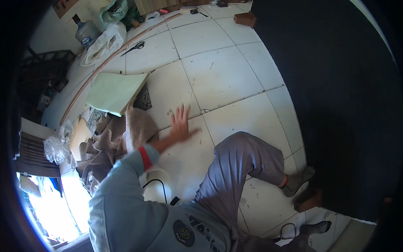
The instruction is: The person is assembling or repairing a couch, specifically adjusting cushions and measuring dimensions.
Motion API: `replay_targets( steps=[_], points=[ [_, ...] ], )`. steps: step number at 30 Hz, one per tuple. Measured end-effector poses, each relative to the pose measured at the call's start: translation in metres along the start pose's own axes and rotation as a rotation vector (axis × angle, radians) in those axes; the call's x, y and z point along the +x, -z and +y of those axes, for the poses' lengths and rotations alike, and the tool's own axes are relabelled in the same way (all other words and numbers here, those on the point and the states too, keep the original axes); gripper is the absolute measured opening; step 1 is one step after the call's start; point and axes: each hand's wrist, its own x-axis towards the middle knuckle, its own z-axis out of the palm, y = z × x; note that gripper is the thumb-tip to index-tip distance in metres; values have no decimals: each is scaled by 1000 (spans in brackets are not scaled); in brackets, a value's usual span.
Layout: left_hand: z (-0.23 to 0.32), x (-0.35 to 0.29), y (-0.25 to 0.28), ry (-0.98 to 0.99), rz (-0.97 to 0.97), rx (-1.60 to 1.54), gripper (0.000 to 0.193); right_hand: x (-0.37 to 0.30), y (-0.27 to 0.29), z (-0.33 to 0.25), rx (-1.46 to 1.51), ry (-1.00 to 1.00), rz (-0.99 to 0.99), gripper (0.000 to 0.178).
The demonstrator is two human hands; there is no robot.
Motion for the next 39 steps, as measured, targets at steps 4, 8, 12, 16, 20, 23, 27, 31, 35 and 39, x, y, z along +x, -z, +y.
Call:
replay_targets(
  steps=[4,8,12,16,20,23,27,31,35,39],
  points=[
    [26,-80,-30,-110,-135,-48,99,-42,-63,-165,-203,82,-108,45],
    [10,-83,-32,-315,49,-135,77,-90,-82,-100,-547,-73,-164,50],
    [-3,-88,-37,-286,-5,30,74,-121,-102,-4,-807,-278,-278,57],
    [9,-87,-44,-289,-77,15,71,-109,-74,87,-906,-420,-433,64],
    [-3,-86,-49,-372,-71,96,71,-80,-143,101,-880,-446,-698,71],
    [-8,-87,-77,-432,-47,74,72,-47,-150,150,-859,-423,-859,77],
    [2,-92,-83,-557,111,57,81,-98,-72,241,-778,-301,-1059,85],
    [9,-109,-46,-308,-90,283,84,41,-65,260,22,-183,-443,70],
    [63,-126,-13,-54,-304,421,87,266,-13,99,568,213,221,45],
    [67,-133,-6,-247,-69,266,82,384,28,-40,868,679,325,39]
  ],
)
